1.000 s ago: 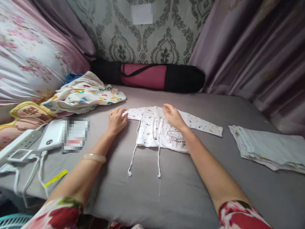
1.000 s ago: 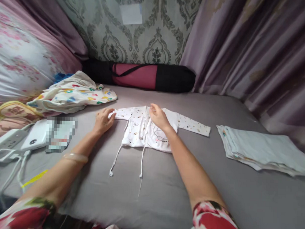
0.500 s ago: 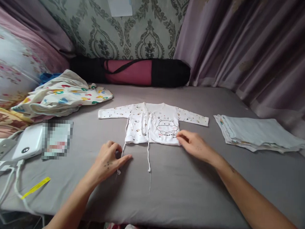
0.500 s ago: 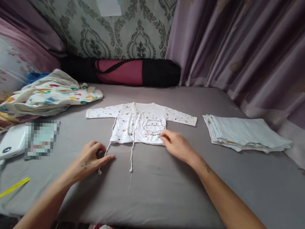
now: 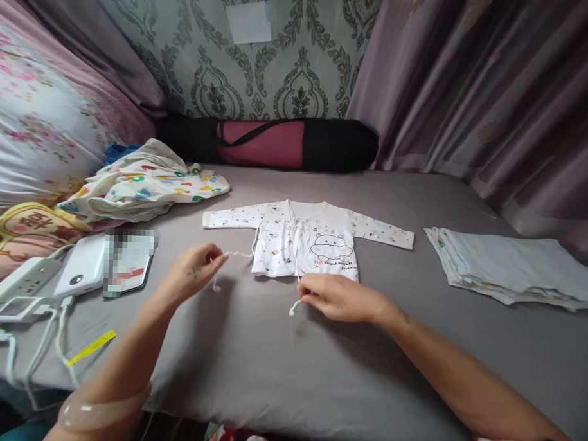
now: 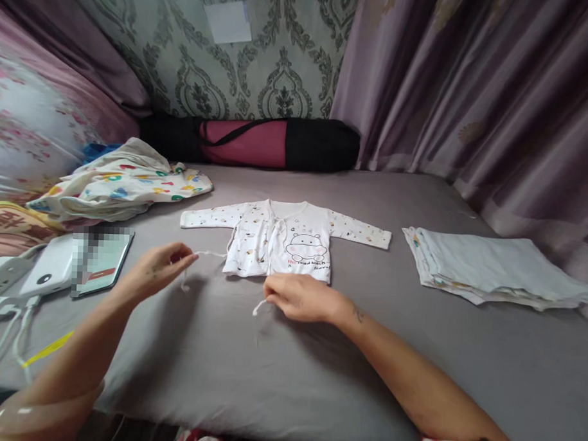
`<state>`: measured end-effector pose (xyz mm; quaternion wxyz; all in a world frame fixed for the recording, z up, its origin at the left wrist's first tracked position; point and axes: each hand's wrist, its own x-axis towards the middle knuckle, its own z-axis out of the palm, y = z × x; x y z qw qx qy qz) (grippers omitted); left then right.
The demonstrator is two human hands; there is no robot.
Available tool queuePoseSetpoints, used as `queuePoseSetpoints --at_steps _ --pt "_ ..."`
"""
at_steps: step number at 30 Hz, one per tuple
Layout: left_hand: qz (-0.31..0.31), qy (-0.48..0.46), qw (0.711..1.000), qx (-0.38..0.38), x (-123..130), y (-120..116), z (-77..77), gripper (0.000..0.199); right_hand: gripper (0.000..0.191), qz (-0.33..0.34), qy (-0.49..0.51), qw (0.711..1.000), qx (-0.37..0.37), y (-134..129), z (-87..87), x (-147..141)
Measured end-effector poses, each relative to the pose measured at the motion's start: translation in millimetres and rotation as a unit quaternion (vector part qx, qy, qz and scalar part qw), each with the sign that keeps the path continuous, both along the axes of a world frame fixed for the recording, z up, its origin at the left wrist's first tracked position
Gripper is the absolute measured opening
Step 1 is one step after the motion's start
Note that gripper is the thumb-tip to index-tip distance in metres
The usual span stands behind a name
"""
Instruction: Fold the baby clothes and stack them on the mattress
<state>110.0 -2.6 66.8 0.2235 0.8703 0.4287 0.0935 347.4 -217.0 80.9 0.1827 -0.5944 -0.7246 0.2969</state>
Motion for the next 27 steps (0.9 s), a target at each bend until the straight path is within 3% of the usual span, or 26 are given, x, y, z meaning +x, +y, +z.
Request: queuePoseSetpoints --at_steps 3,6,8,9,10,12,14,19,23,27 --pt "0.054 -0.033 0.994 0.084 15 23 15.5 0.023 0.015 -0.111 0.065 0.992 0.012 18 15.5 27" --pt "0.105 -0.069 0.970 0.207 37 28 23.5 0.018 0.020 -0.305 0.015 0.949 0.083 37 23.6 55" --pt "0.068 -0.101 0.965 0.234 55 16 22.6 0.019 0.025 -0.407 -0.079 0.899 0.140 46 22.2 62" --pt "0.019 -0.113 0.970 0.215 63 6 20.1 0.019 0.027 -0.423 -0.117 0.886 0.149 49 19.6 60" --pt "-0.049 -0.116 0.976 0.175 72 -6 16.3 0.019 0.026 -0.411 -0.138 0.890 0.140 51 15.9 55" --pt "-0.198 -0.096 0.972 0.079 87 -31 5.3 0.021 0.019 -0.332 -0.130 0.930 0.089 53 6.2 41" --pt "-0.276 -0.063 0.958 0.041 97 -49 -8.3 0.028 0.014 -0.260 -0.107 0.959 0.042 53 -4.7 24" --pt "-0.255 -0.031 0.966 0.010 102 -56 -32.5 0.041 0.025 -0.243 -0.128 0.961 -0.016 50 -23.5 4" --pt "-0.240 -0.059 0.969 -0.017 95 -49 -33.1 0.033 0.030 -0.251 -0.184 0.950 -0.020 51 -25.8 -2" --pt "-0.233 -0.077 0.969 -0.024 93 -48 -30.6 0.013 0.022 -0.272 -0.191 0.943 -0.013 56 -28.4 -1"
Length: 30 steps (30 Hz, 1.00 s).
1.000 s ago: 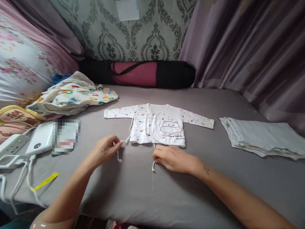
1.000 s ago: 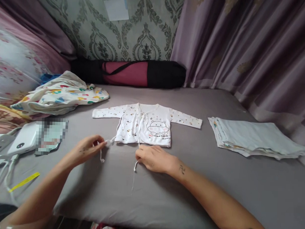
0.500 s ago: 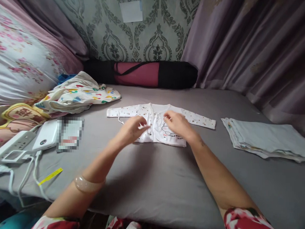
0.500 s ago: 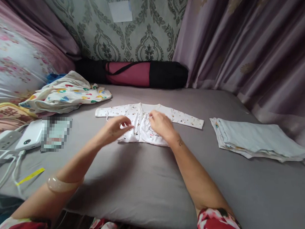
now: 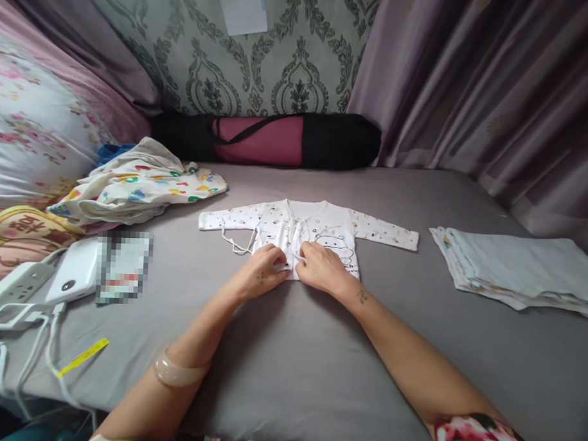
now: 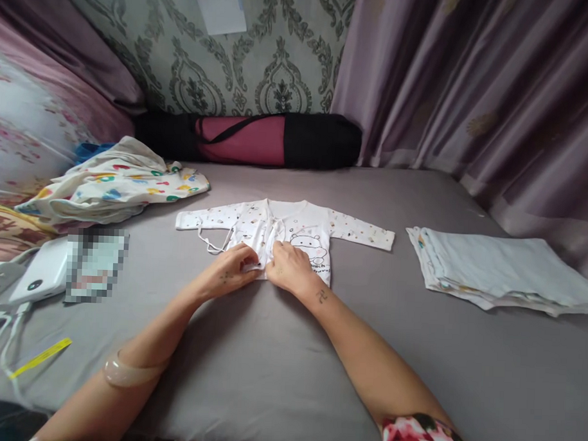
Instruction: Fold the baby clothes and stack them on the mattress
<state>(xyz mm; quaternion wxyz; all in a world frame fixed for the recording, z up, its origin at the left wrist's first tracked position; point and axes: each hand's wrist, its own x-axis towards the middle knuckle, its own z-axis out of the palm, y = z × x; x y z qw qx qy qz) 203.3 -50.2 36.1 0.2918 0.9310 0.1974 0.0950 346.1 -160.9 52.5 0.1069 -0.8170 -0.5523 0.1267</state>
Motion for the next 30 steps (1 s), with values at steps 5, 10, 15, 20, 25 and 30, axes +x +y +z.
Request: queuePoseSetpoints --at_steps 5,10,15,20,25,30 --pt "0.057 -0.032 0.998 -0.027 4 -1 3.1 0.016 0.007 -0.061 0.194 0.977 0.066 6 -6.3 25" --pt "0.161 -0.128 0.965 -0.160 5 3 8.1 0.029 0.002 -0.202 0.499 0.831 0.141 8 5.4 50" --pt "0.177 -0.188 0.944 -0.207 11 -1 15.2 0.029 0.006 -0.241 0.572 0.764 0.176 6 25.3 53" --pt "0.120 -0.122 0.978 -0.123 22 -17 26.1 0.025 0.006 -0.206 0.549 0.787 0.191 4 31.8 51" --pt "0.103 -0.068 0.985 -0.120 31 -29 18.5 0.027 0.007 -0.186 0.537 0.797 0.203 4 33.0 46" --pt "0.033 -0.058 0.998 -0.017 34 -36 2.3 0.025 0.009 -0.160 0.518 0.817 0.194 10 21.7 38"
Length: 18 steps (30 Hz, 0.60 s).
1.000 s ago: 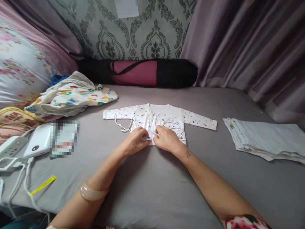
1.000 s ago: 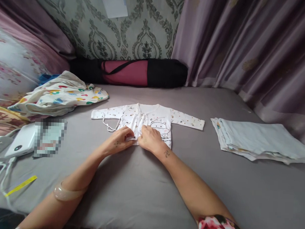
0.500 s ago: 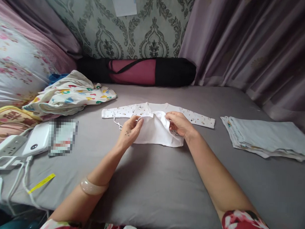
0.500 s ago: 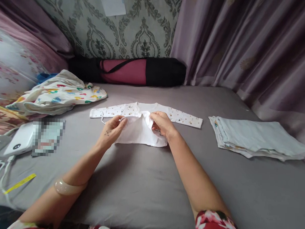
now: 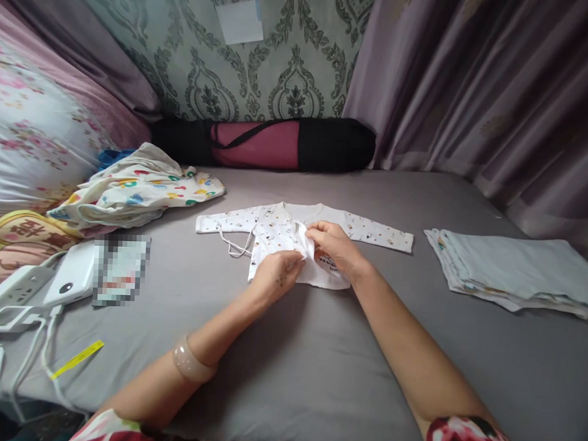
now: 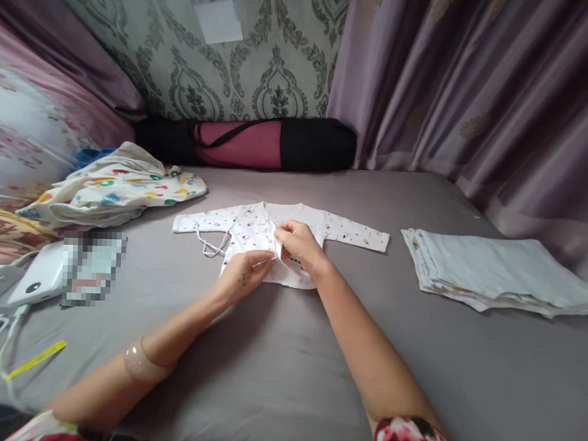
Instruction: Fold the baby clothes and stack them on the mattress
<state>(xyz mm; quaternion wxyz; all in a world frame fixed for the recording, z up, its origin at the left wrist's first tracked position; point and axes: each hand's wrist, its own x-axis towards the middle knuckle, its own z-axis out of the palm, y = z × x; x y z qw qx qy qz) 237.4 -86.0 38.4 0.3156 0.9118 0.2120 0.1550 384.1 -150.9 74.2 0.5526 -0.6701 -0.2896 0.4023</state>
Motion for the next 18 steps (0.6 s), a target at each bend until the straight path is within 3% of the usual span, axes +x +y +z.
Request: queuePoseSetpoints --at_steps 4,9,14,18 --pt "-0.081 0.012 0.990 0.118 -2 -7 -1.7 0.031 0.011 0.014 -0.069 0.997 -0.008 4 -14.7 -5" --pt "-0.091 0.086 0.967 0.221 -11 -24 -7.2 0.030 0.011 0.038 -0.148 0.987 -0.045 5 -21.9 -16" --pt "-0.091 0.132 0.961 0.227 -21 -39 -11.2 0.042 0.011 0.064 -0.213 0.973 -0.054 7 -29.7 -21" --pt "-0.140 0.136 0.958 0.211 -32 -41 -0.6 0.050 0.013 0.084 -0.221 0.971 -0.043 7 -37.1 -19"
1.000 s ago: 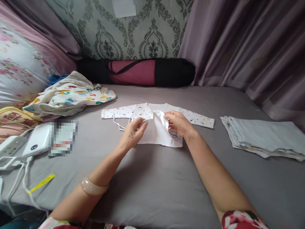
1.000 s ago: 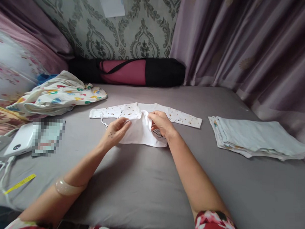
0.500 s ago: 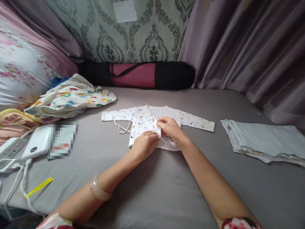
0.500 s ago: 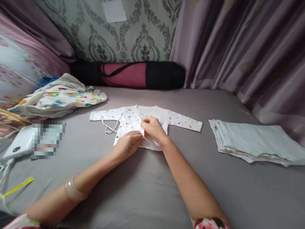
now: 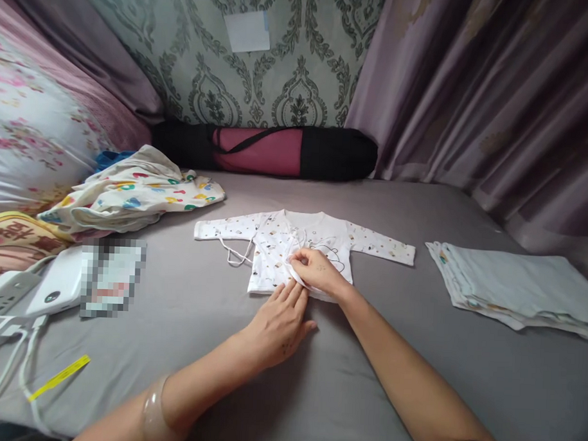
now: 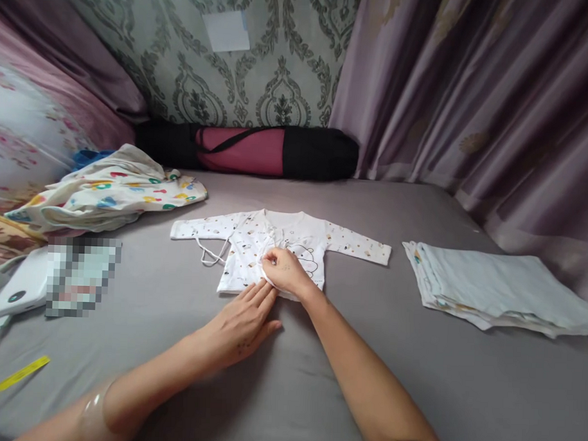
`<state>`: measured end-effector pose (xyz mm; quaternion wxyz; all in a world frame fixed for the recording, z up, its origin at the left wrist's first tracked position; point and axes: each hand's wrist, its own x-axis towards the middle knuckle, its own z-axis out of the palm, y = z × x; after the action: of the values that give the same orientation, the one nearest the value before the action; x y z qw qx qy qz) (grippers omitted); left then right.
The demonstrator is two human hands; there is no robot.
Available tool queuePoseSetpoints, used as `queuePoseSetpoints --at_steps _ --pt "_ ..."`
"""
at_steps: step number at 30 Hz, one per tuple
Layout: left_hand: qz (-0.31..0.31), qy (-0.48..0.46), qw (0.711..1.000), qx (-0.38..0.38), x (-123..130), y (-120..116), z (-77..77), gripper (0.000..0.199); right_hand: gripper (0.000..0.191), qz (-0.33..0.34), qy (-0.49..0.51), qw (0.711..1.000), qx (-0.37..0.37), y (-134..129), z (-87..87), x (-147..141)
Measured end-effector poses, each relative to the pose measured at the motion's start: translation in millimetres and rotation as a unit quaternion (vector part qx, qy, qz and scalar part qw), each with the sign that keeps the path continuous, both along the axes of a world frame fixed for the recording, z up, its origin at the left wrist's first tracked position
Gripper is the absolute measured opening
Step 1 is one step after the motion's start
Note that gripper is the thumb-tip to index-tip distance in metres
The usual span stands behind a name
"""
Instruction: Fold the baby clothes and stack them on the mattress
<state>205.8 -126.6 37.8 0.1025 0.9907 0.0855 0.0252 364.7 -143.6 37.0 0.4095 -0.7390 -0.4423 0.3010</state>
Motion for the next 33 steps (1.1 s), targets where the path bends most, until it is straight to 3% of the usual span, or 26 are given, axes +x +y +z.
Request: queuePoseSetpoints --at_steps 4,6,9,11,16,19,25,29,33 --pt "-0.062 -0.003 0.996 -0.067 -11 13 22.1 0.041 0.018 0.075 0.091 0.993 -0.028 -4 -0.1 8" --pt "-0.050 0.006 0.992 -0.112 -11 26 31.7 0.031 0.018 0.094 0.123 0.987 -0.040 -3 4.1 16" --pt "0.033 -0.015 0.988 -0.148 -1 56 39.8 0.028 0.017 0.058 0.100 0.993 -0.024 8 14.0 33" --pt "0.106 -0.039 0.983 -0.144 10 81 42.3 0.027 0.018 0.022 0.029 0.999 -0.005 23 20.1 45" --pt "0.294 -0.023 0.953 -0.072 21 123 41.4 0.021 0.020 -0.017 -0.178 0.982 -0.058 69 23.7 64" --pt "0.332 0.012 0.940 -0.081 5 125 35.1 0.024 0.019 -0.021 -0.219 0.967 -0.127 88 21.1 66" --pt "0.348 0.043 0.911 -0.218 -29 105 23.2 0.037 0.009 -0.015 -0.191 0.963 -0.189 109 11.5 72" --pt "0.368 0.035 0.880 -0.298 -33 97 18.9 0.033 0.013 -0.027 -0.167 0.965 -0.201 119 5.1 75" --pt "0.390 0.008 0.864 -0.318 -31 96 11.3 0.028 0.012 0.004 -0.187 0.956 -0.225 121 12.1 67"
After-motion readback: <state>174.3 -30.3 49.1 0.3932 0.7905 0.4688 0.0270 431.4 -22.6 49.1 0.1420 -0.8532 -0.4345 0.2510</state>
